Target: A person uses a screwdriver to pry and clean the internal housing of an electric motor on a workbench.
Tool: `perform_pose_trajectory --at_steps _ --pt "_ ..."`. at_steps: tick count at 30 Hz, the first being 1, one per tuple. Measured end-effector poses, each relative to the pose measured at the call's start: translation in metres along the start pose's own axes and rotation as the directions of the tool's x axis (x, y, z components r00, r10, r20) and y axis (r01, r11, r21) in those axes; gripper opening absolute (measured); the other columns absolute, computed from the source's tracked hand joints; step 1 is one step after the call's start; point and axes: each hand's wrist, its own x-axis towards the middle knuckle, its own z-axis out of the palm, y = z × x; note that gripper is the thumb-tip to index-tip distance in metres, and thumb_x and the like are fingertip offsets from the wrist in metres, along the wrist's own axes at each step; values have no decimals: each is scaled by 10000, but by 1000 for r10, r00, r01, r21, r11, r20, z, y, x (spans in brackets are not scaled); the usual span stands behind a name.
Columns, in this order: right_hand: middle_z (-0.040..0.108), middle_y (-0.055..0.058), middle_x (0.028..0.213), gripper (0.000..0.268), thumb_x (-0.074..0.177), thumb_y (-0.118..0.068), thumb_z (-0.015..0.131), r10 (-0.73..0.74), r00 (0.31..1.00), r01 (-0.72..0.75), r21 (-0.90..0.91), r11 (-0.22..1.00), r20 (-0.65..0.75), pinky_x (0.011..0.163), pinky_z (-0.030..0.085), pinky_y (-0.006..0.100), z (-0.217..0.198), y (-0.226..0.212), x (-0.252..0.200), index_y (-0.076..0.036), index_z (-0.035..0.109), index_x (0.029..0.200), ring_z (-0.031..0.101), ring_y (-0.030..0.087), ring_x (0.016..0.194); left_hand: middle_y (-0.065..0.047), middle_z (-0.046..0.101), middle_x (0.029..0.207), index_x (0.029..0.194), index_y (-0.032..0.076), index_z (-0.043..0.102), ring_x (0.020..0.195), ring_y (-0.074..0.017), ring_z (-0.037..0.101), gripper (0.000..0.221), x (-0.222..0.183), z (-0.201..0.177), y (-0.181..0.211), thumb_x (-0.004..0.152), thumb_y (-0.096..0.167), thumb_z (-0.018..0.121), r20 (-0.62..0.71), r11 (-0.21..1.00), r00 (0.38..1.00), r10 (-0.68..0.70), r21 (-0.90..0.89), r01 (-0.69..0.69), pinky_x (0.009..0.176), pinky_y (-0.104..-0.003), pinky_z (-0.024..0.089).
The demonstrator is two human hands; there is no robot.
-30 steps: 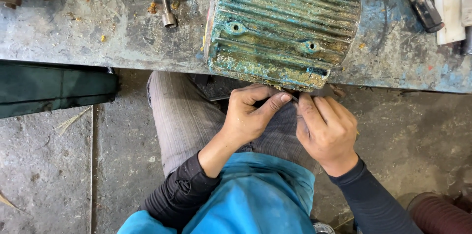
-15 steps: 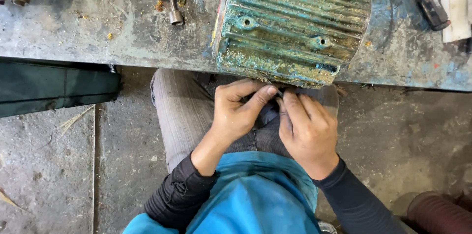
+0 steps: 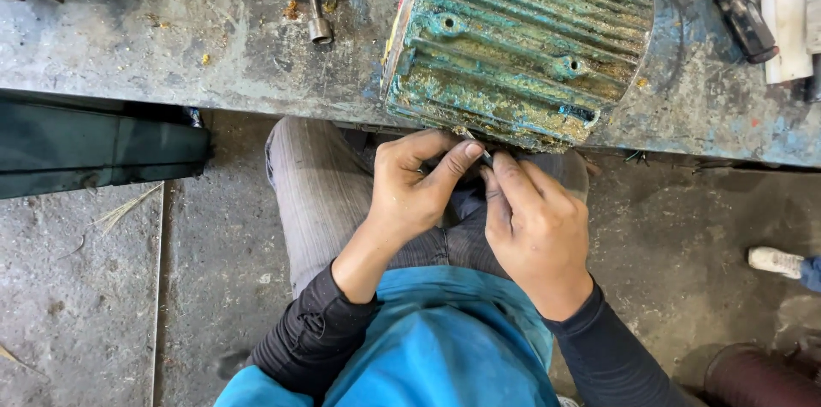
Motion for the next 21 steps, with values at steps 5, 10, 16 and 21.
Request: perform_pose_trajectory --at_steps 5,10,16,21 --pt "687 57 871 146 1045 -160 718 -27 999 32 -202 979 30 613 601 380 -6 -11 3 -104 783 1163 733 286 743 -89 687 632 798 96 779 675 -147 681 195 -1 0 -1 986 143 773 -19 998 1000 -23 -67 22 625 -351 564" --pt "725 130 843 129 1030 -124 721 52 994 -53 11 999 100 544 580 475 -12 -21 10 -54 783 1119 739 392 722 -67 688 619 772 104 759 690 -66 626 229 -3 -2 -8 998 140 755 -24 996 999 -27 -90 25 622 -326 554" --pt "713 136 805 123 1028 -132 713 59 995 -63 55 996 75 523 578 480 6 -20 4 -66 782 1106 736 407 711 -59 673 618 781 79 738 744 -46 546 234 -5 -9 -10 1012 114 742 -55 995 998 -14 -99 8 651 -310 543" --pt "720 141 795 113 1022 -125 740 12 1000 -12 43 999 4 526 591 453 21 -12 2 -63 790 1102 739 388 676 -67 694 632 792 77 750 758 -48 574 237 -4 -14 -11 1024 124 734 -48 997 999 -5 -76 1 656 -309 545"
